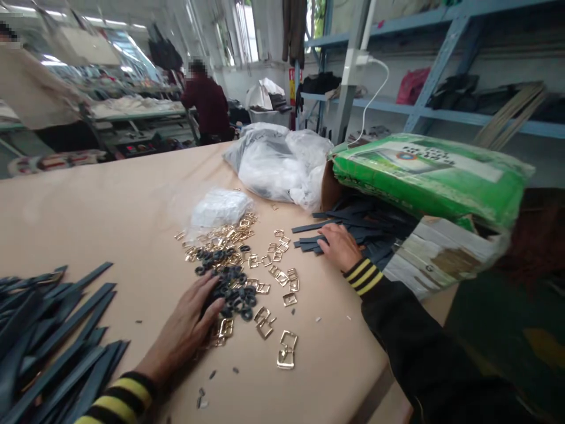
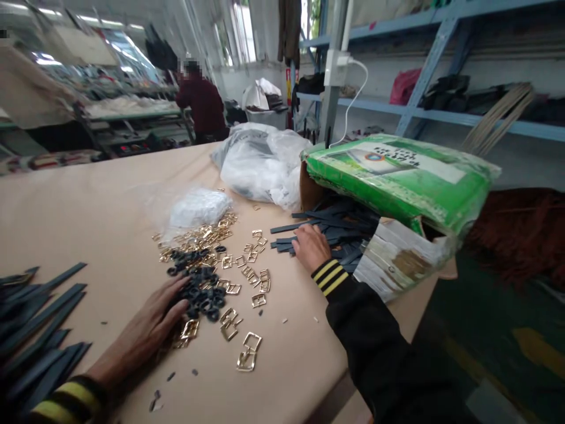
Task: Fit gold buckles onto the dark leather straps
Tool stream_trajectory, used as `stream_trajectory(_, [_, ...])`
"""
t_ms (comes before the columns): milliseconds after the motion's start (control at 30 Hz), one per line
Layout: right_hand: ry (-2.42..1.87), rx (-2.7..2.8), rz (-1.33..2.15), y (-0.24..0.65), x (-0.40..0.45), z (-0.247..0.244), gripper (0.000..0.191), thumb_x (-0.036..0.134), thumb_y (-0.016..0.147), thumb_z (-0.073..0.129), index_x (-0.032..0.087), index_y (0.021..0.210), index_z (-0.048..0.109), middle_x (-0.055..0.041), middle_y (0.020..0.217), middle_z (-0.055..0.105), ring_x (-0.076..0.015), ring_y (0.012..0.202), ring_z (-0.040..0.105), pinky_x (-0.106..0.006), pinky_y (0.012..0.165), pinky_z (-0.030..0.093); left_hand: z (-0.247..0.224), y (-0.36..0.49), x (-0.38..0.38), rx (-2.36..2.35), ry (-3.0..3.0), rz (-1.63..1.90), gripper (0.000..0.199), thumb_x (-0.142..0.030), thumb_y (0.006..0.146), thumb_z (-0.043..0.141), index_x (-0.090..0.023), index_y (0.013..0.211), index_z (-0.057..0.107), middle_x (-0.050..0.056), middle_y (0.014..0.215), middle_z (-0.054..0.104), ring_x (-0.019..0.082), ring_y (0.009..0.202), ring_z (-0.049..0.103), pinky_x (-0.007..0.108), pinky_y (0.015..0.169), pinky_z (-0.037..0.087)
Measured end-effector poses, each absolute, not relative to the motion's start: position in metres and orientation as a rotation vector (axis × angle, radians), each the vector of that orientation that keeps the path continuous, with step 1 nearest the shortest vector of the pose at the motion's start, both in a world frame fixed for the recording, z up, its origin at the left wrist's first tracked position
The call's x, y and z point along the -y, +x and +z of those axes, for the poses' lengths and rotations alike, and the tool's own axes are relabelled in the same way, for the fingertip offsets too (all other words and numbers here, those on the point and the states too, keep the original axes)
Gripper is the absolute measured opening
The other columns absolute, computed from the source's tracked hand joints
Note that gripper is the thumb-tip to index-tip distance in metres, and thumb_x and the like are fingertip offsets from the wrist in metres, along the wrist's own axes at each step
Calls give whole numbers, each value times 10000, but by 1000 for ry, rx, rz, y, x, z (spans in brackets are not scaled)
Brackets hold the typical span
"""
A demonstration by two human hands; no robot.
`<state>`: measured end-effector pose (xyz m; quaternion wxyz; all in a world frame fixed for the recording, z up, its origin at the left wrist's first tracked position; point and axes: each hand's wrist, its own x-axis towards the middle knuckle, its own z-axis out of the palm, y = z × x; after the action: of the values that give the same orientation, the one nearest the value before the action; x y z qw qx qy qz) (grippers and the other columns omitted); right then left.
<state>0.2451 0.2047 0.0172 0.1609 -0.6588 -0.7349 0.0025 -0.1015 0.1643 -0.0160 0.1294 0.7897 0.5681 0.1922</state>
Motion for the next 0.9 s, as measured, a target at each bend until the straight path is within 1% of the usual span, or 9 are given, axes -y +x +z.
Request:
stream_trajectory(133, [-1983, 2185, 21, 246, -218, 14, 186, 252, 832, 507, 161, 938, 630, -129, 1003, 568, -255, 988, 468, -360, 788, 374, -11, -49, -146, -1576, 2225, 611, 479, -434, 859, 329, -152, 1225, 457, 128, 1333, 426, 234, 1244, 371, 446, 1047, 285])
stream_trajectory(300, [-1932, 2259, 30, 247, -215, 11, 205, 229, 851, 465, 142, 943, 627, -147, 998, 559, -266, 967, 470, -365, 777, 347, 9, -26, -124, -1524, 2141, 677, 474, -418, 877, 300, -153, 1249, 429, 124, 1361, 396, 207, 1255, 358, 417, 1052, 282])
stream_trajectory(400, [-1847, 2299, 39, 246, -210, 14, 240, 187, 876, 400, 120, 899, 629, -150, 961, 572, -255, 955, 474, -351, 781, 327, 14, -46, -107, -1762, 2168, 789, 482, -424, 877, 292, -128, 1220, 457, 148, 1346, 404, 234, 1261, 344, 436, 1044, 281])
stream_trajectory(500, [-1750, 2300, 28, 238, -198, 24, 268, 171, 897, 346, 118, 902, 608, -131, 943, 585, -229, 934, 485, -330, 805, 310, 3, -72, -90, -2161, 2146, 748, 509, -434, 870, 283, -82, 1174, 490, 204, 1309, 420, 297, 1268, 318, 491, 1029, 268])
stream_trajectory(633, [-1427, 2250, 66, 210, -161, 51, 288, 203, 932, 276, 133, 983, 550, -86, 926, 588, -177, 884, 513, -270, 805, 331, -16, -77, -73, -2209, 2035, 604, 516, -424, 871, 266, -62, 1156, 500, 220, 1260, 465, 316, 1248, 342, 510, 1014, 279])
stream_trajectory(733, [-1152, 2241, 251, 187, -118, 74, 251, 227, 926, 309, 147, 946, 546, -56, 826, 588, -148, 741, 537, -235, 684, 365, -6, -55, -61, -2002, 2019, 811, 509, -445, 862, 304, -83, 1174, 481, 198, 1291, 447, 284, 1263, 326, 478, 1035, 264])
stream_trajectory(800, [-1093, 2297, 433, 175, -89, 81, 203, 221, 900, 378, 152, 855, 564, -44, 758, 587, -141, 681, 537, -230, 629, 363, 12, -38, -50, -1891, 1857, 1002, 491, -470, 853, 324, -120, 1153, 491, 167, 1234, 503, 262, 1187, 423, 452, 993, 331])
stream_trajectory(867, [-1056, 2314, 725, 166, -64, 78, 171, 194, 871, 433, 149, 782, 572, -19, 661, 576, -119, 600, 528, -215, 585, 361, 29, -24, -33, -1717, 1573, 1031, 459, -504, 836, 349, -142, 1034, 550, 118, 994, 622, 225, 920, 585, 392, 826, 460])
stream_trajectory(900, [-1047, 2285, 906, 163, -54, 74, 164, 180, 861, 443, 145, 764, 571, -6, 623, 568, -101, 552, 519, -202, 559, 362, 35, -19, -23, -1619, 1429, 994, 432, -513, 826, 370, -147, 931, 576, 81, 831, 642, 192, 749, 604, 340, 710, 486])
